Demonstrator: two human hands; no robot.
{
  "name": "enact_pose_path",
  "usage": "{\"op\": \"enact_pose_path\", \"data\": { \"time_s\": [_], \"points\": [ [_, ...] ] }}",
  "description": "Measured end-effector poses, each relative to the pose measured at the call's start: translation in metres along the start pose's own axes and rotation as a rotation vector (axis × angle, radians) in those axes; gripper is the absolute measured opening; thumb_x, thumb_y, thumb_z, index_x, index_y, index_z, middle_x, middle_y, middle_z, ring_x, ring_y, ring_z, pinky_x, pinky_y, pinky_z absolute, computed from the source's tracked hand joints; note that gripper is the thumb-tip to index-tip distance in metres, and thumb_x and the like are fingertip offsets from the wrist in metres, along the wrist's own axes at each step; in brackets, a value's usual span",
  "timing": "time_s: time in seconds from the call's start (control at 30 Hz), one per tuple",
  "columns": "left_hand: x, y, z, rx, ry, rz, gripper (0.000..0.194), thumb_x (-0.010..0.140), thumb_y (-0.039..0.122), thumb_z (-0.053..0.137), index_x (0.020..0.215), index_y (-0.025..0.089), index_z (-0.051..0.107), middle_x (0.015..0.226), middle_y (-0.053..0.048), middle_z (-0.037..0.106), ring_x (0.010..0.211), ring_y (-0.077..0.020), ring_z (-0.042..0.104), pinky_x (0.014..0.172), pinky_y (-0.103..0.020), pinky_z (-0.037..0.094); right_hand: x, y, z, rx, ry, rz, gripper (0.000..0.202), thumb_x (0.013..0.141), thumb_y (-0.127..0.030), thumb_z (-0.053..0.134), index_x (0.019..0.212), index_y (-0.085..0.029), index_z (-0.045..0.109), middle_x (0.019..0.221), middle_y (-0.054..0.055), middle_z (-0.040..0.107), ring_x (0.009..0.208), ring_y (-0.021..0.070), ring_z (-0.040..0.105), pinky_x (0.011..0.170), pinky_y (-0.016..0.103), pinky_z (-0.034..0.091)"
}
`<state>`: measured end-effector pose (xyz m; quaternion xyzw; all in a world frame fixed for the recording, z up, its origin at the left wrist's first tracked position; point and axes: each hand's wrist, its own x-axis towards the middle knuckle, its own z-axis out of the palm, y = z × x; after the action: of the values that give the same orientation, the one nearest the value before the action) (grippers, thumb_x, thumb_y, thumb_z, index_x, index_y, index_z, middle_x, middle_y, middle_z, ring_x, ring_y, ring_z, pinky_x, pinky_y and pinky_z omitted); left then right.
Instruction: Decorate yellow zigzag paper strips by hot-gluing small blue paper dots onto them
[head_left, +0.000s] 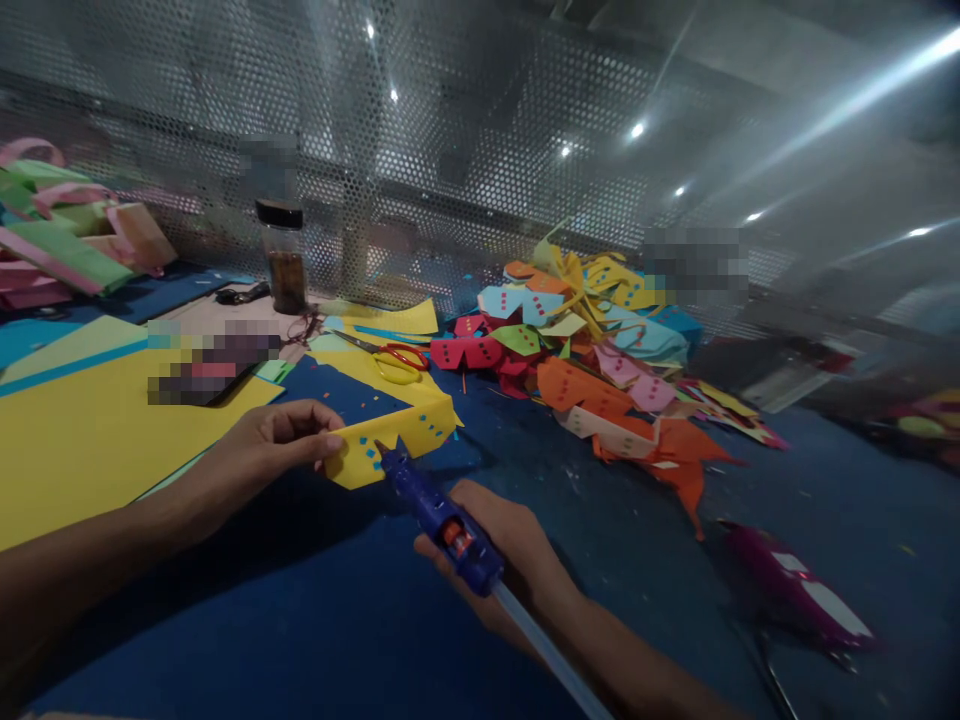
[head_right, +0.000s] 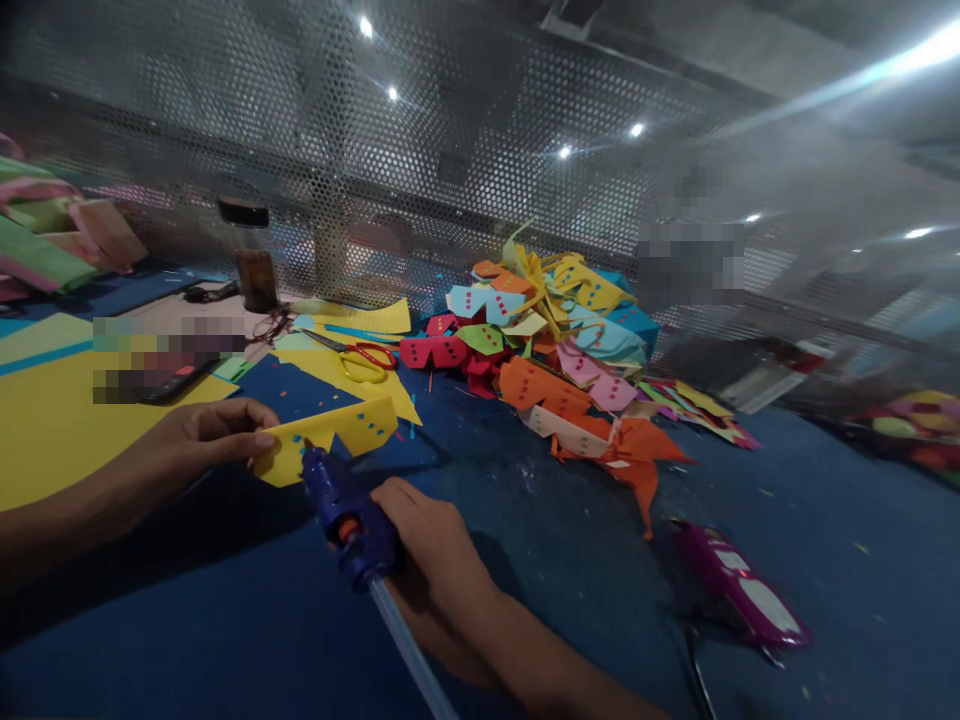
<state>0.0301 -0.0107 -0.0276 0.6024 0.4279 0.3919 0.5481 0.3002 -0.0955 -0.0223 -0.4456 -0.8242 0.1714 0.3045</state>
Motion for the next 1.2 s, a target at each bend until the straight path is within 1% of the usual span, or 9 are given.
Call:
{"op": "enact_pose_path", "data": {
  "time_s": [0.1,0.27,0.4,0.47,0.77,0.87,0.97,1.07,1.2],
  "points": [
    [0.002,-0.003,-0.003,-0.021,0.016,0.021,0.019,0.082,0.039,0.079,0.079,0.022,0.073,0.067,0.003,0.067,0.065,-0.0133,0.058,0.065,-0.025,0.045,0.001,-0.001,-0.016,-0.036,0.105,0.055,0.021,0.096,-0.037,0.062,0.083,-0.022,0.057,0.076,-0.001,0.063,0.062,0.0128,0.056,0.058,0.023,0.04],
    [0.002,-0.004,-0.004,-0.052,0.037,0.043,0.017,0.081,0.037,0.08,0.079,0.023,0.072,0.067,0.003,0.067,0.065,-0.0131,0.059,0.067,-0.025,0.046,-0.009,0.021,-0.046,-0.17,0.192,0.333,0.025,0.094,-0.047,0.064,0.095,-0.022,0.06,0.086,0.002,0.068,0.072,0.0185,0.064,0.065,0.027,0.045],
    [0.001,-0.002,-0.003,-0.057,0.038,0.065,0.018,0.079,0.039,0.081,0.076,0.023,0.072,0.067,0.003,0.067,0.065,-0.0131,0.059,0.065,-0.024,0.046,-0.02,0.05,-0.059,-0.393,0.137,0.565,0.028,0.09,-0.041,0.064,0.109,-0.021,0.059,0.101,0.007,0.072,0.089,0.0263,0.071,0.073,0.032,0.048],
    [0.001,-0.001,-0.002,-0.03,0.039,0.087,0.019,0.079,0.039,0.08,0.076,0.023,0.073,0.067,0.003,0.067,0.065,-0.0131,0.059,0.064,-0.024,0.047,-0.024,0.061,-0.061,-0.419,0.105,0.591,0.029,0.09,-0.039,0.063,0.113,-0.02,0.059,0.108,0.01,0.071,0.098,0.0293,0.071,0.079,0.035,0.049],
    [-0.001,0.004,-0.005,0.253,0.032,0.203,0.028,0.083,0.052,0.073,0.085,0.024,0.076,0.079,-0.002,0.076,0.065,-0.0173,0.063,0.057,-0.026,0.048,-0.038,0.07,-0.069,-0.404,-0.011,0.54,0.033,0.088,-0.038,0.069,0.115,-0.019,0.067,0.113,0.012,0.07,0.107,0.0309,0.07,0.089,0.039,0.052],
    [-0.002,0.005,-0.006,0.37,0.059,0.322,0.027,0.085,0.05,0.072,0.085,0.024,0.077,0.082,-0.002,0.077,0.075,-0.0201,0.067,0.066,-0.027,0.051,-0.039,0.064,-0.077,-0.398,-0.031,0.491,0.035,0.082,-0.034,0.076,0.114,-0.019,0.071,0.119,0.014,0.069,0.115,0.0327,0.065,0.1,0.043,0.048],
    [-0.003,0.004,-0.005,0.431,0.054,0.45,0.021,0.088,0.045,0.07,0.086,0.025,0.077,0.081,-0.001,0.075,0.078,-0.0195,0.068,0.071,-0.027,0.052,-0.029,0.049,-0.086,-0.369,0.039,0.435,0.032,0.088,-0.035,0.069,0.115,-0.018,0.072,0.125,0.015,0.067,0.122,0.0327,0.06,0.107,0.047,0.042],
    [-0.004,0.003,-0.002,0.474,0.035,0.515,0.018,0.091,0.041,0.069,0.094,0.026,0.078,0.087,-0.001,0.076,0.08,-0.019,0.069,0.073,-0.027,0.052,-0.008,0.029,-0.088,-0.206,0.098,0.363,0.032,0.097,-0.042,0.056,0.115,-0.021,0.073,0.116,0.01,0.073,0.107,0.026,0.067,0.094,0.038,0.049],
    [-0.006,0.007,0.002,0.489,0.044,0.549,0.027,0.091,0.043,0.069,0.113,0.028,0.076,0.087,0.0,0.076,0.078,-0.0187,0.069,0.073,-0.028,0.054,0.026,0.013,-0.076,0.31,0.076,0.319,0.039,0.094,-0.053,0.06,0.109,-0.02,0.076,0.097,0.006,0.075,0.082,0.0207,0.065,0.075,0.032,0.047]
  ]
}}
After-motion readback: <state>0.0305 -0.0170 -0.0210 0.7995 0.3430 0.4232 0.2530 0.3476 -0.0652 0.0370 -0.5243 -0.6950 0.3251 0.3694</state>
